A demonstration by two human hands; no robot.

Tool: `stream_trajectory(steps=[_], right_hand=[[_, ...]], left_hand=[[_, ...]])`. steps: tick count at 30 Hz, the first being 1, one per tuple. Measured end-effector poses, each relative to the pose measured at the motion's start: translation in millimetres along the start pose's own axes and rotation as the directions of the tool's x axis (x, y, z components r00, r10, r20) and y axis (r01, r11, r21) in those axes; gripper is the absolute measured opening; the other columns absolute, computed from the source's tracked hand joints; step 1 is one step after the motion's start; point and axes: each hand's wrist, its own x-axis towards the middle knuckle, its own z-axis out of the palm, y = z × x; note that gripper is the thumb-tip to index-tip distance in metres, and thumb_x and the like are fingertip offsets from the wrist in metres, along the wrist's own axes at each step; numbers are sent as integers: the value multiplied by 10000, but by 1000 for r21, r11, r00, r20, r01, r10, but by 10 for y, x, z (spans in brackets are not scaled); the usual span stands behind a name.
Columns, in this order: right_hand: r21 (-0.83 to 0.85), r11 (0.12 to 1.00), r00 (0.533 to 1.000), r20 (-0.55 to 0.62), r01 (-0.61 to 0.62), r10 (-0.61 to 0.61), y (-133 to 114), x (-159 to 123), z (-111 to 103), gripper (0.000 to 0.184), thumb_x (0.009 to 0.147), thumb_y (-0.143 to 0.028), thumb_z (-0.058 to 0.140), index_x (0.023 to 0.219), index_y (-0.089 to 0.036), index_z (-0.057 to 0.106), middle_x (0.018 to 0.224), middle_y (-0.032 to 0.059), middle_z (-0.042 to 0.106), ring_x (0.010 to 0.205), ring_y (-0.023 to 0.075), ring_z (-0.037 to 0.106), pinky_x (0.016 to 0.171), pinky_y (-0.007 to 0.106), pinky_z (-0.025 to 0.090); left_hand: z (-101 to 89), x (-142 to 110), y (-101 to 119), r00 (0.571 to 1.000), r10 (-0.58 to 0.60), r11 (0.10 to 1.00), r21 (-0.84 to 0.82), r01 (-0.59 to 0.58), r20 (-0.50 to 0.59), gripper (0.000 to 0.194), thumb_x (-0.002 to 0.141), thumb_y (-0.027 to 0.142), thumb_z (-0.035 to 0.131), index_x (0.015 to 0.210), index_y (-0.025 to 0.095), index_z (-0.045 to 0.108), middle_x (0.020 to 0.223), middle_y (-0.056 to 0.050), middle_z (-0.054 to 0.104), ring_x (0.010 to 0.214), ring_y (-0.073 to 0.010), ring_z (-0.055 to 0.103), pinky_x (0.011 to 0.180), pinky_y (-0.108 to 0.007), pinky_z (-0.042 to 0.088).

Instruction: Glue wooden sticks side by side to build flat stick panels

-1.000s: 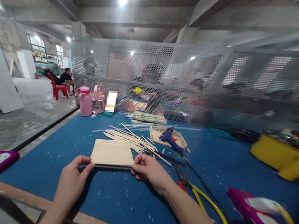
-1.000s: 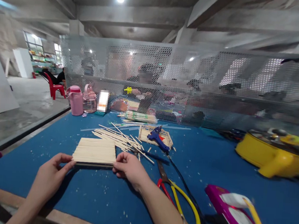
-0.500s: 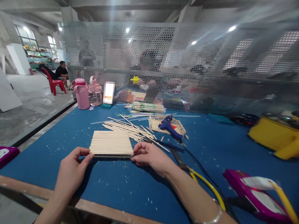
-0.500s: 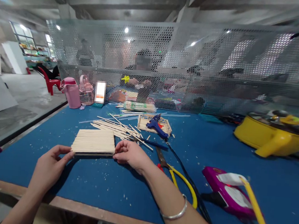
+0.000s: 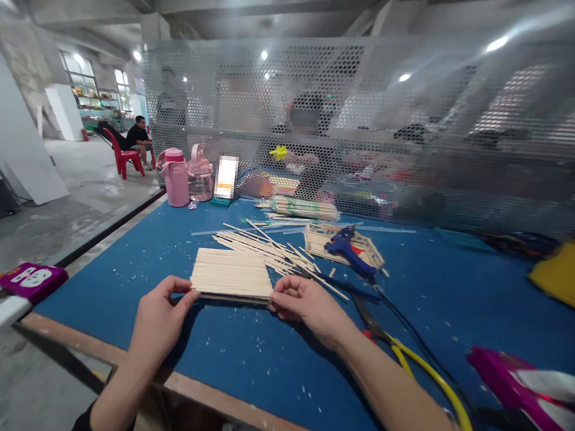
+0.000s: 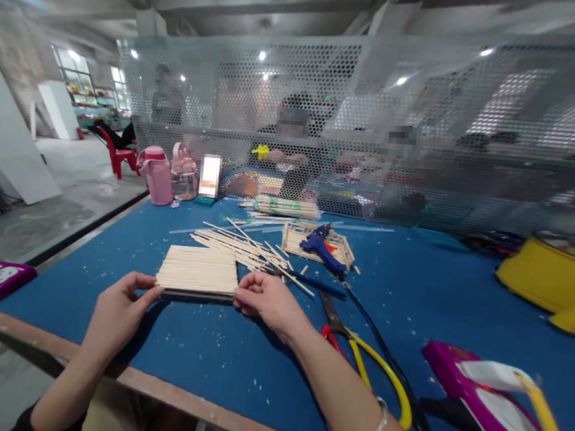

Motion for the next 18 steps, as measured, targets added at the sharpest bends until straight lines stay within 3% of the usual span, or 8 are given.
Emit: stream_trajectory(steps=[10, 18], right_hand=[[-282, 941, 979, -28, 186, -202, 14, 35, 31, 151, 633, -319, 620, 623, -178, 570, 532, -16, 573, 488, 100, 500, 478, 229, 395], [-357, 915, 970, -84, 185, -229, 8, 18, 52, 149, 624, -325, 595, 593, -181, 571, 524, -5, 577, 475, 111, 497, 472, 237, 394]], left_hand=[[23, 14, -10, 1000, 6, 998, -63, -7, -17, 153, 738, 338, 573, 769, 196, 621, 733, 5, 666, 542, -122, 538, 561, -238, 416], [8, 22, -14, 1000, 3, 998, -68, -2, 15, 125, 720, 301, 595, 788, 199, 619, 748, 3, 666, 587, -132, 550, 591, -244, 420]])
